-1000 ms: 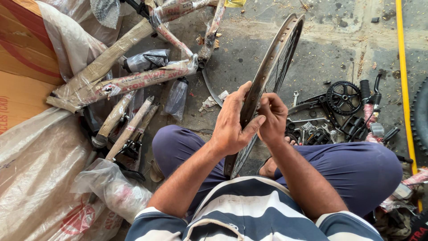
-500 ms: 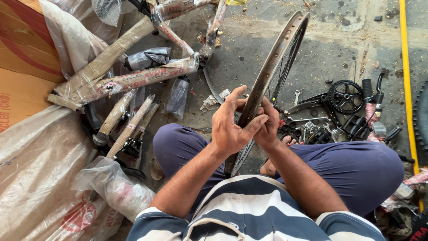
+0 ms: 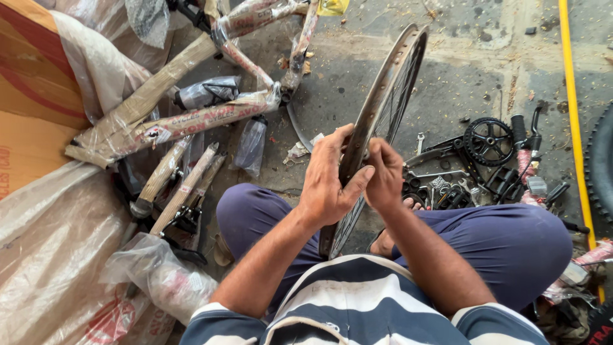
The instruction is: The person sits on the ground and works on a bicycle wheel, repeatedly inserting and adjusting small metal pieces into the rim. The person rotates the wheel to access different sections and continues the process without completing the task.
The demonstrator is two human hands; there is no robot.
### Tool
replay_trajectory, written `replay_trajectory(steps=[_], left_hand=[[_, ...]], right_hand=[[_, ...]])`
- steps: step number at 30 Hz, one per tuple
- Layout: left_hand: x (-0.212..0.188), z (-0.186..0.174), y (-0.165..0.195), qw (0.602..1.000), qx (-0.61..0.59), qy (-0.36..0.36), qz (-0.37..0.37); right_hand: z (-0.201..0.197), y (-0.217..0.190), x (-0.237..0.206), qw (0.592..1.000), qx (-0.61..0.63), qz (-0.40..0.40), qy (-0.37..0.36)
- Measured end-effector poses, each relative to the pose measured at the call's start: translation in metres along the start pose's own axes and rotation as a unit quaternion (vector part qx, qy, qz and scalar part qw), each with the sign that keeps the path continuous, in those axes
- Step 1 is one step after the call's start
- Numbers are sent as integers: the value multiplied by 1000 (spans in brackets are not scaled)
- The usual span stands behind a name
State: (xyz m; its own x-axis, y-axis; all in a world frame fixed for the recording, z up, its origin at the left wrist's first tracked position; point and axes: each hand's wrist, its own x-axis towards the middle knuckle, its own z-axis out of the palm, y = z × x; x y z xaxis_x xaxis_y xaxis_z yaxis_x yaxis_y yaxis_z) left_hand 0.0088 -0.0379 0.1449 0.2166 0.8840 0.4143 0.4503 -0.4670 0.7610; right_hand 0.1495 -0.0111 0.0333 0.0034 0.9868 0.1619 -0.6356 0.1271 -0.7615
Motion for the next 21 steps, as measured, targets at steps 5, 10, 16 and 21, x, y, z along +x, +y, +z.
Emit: replay_trajectory(steps=[5,10,16,21], left_hand=[[-3,3,0,998,33,42,14],[-7,6,1,996,-68,55,-36],[-8,5,4,989,112,83,-43],[-3,3,4,999,-5,17,34]], right_hand=[[8,1,-11,987,-81,-120,-72],[0,10,-13,990,-61,-94,-84],[-14,14,-5,992,-27,-56,-111],[-13,11,8,996,88,-2,-6]])
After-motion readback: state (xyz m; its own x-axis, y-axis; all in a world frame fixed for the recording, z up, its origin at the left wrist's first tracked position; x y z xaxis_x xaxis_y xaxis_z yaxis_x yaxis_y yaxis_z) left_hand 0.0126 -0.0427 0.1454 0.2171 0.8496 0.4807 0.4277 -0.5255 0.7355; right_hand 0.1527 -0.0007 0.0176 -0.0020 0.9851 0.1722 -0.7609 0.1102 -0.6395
